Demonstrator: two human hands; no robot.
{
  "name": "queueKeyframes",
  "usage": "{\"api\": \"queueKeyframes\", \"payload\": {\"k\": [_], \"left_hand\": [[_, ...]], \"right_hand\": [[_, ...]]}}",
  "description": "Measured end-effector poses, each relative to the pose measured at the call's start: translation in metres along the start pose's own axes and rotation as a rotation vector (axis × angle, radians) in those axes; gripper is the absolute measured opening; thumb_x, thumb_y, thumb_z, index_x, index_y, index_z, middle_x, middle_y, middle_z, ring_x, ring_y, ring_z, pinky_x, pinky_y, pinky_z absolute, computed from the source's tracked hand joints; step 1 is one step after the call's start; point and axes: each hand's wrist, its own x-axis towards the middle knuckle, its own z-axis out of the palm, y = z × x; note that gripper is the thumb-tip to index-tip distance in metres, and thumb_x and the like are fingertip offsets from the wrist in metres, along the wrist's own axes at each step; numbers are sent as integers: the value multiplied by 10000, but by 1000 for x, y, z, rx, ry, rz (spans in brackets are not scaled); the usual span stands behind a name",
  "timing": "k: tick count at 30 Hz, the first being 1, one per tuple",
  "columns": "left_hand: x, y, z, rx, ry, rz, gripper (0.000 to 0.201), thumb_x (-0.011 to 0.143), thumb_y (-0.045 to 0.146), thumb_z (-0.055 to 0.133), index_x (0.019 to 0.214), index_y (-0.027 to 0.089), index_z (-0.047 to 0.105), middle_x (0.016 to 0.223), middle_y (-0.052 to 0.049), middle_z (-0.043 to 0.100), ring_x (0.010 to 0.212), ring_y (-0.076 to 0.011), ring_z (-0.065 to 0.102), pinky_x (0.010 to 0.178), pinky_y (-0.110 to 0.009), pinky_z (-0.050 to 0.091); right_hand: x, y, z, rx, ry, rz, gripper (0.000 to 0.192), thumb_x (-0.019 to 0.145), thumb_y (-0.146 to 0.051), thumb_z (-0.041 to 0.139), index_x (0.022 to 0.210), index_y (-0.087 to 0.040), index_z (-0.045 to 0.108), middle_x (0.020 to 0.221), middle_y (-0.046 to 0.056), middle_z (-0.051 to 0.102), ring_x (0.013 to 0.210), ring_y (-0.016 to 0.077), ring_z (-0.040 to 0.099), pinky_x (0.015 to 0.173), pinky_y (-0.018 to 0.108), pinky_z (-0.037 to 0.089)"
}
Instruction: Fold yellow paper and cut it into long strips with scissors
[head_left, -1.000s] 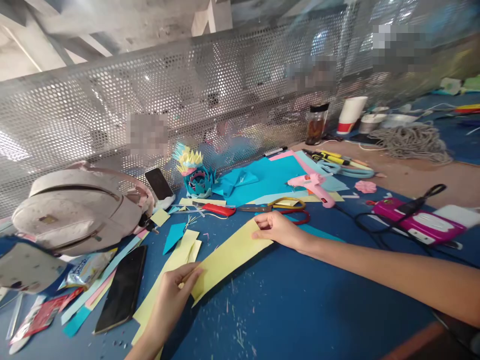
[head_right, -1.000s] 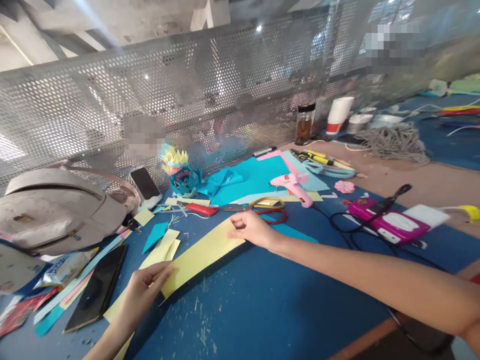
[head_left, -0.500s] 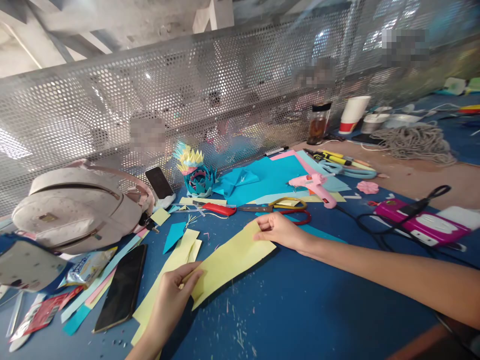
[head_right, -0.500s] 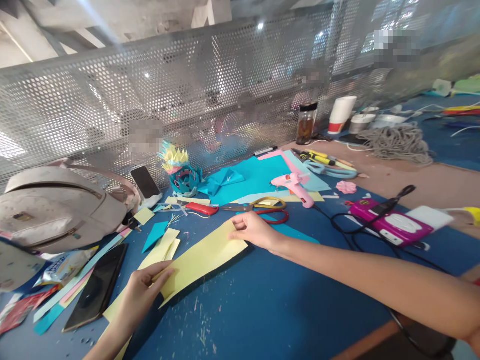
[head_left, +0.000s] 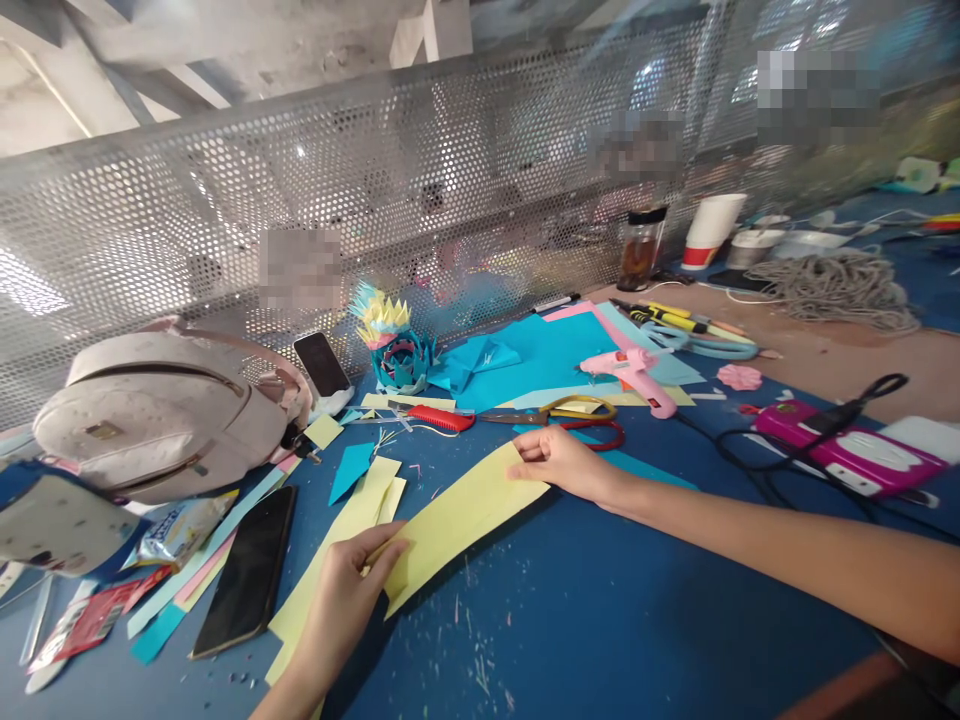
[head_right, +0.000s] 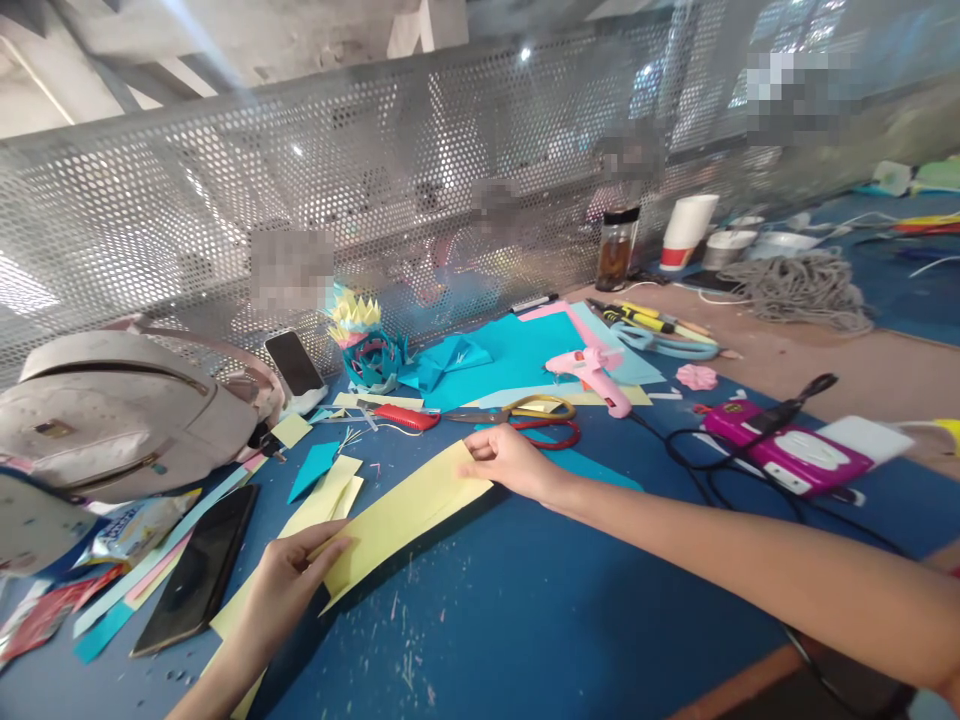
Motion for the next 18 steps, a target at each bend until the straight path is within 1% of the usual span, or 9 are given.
{"api": "queueKeyframes", "payload": {"k": [5,8,13,18], "left_hand": [[1,-2,-1,-8,-21,0,363,852,469,626,1013,198,807,961,-42,799,890,-266,734,762,-272,574],[1,-1,-1,-13,-22,-13,379,847,482,631,1022,193,804,975,-40,797,896,-269,729,751,-273,573],[1,1,-2,-62,-57,-45,384,843,487,643,1031,193,804,946,-32,796,897,-261,725,751,-254,560],[0,2,-2,-86,-51,-37,346,843,463,656,1008,201,810,930,-20,796,888,-249,726,747,-233,550]], "right_hand": [[-1,0,0,14,1,11,453,628,-425,862,972,-146,766,949,108,778,896,283,739,898,434,570],[-1,-1,1,21,-2,18,452,620,-411,867,969,-143,767,941,106,780,903,285,738,888,425,574],[-2,-2,0,37,-3,49,471,602,-387,877,986,-139,766,939,108,781,914,294,737,848,402,587],[-2,-4,1,29,-3,54,448,609,-375,873,974,-137,768,925,110,782,902,293,739,809,375,592]]}}
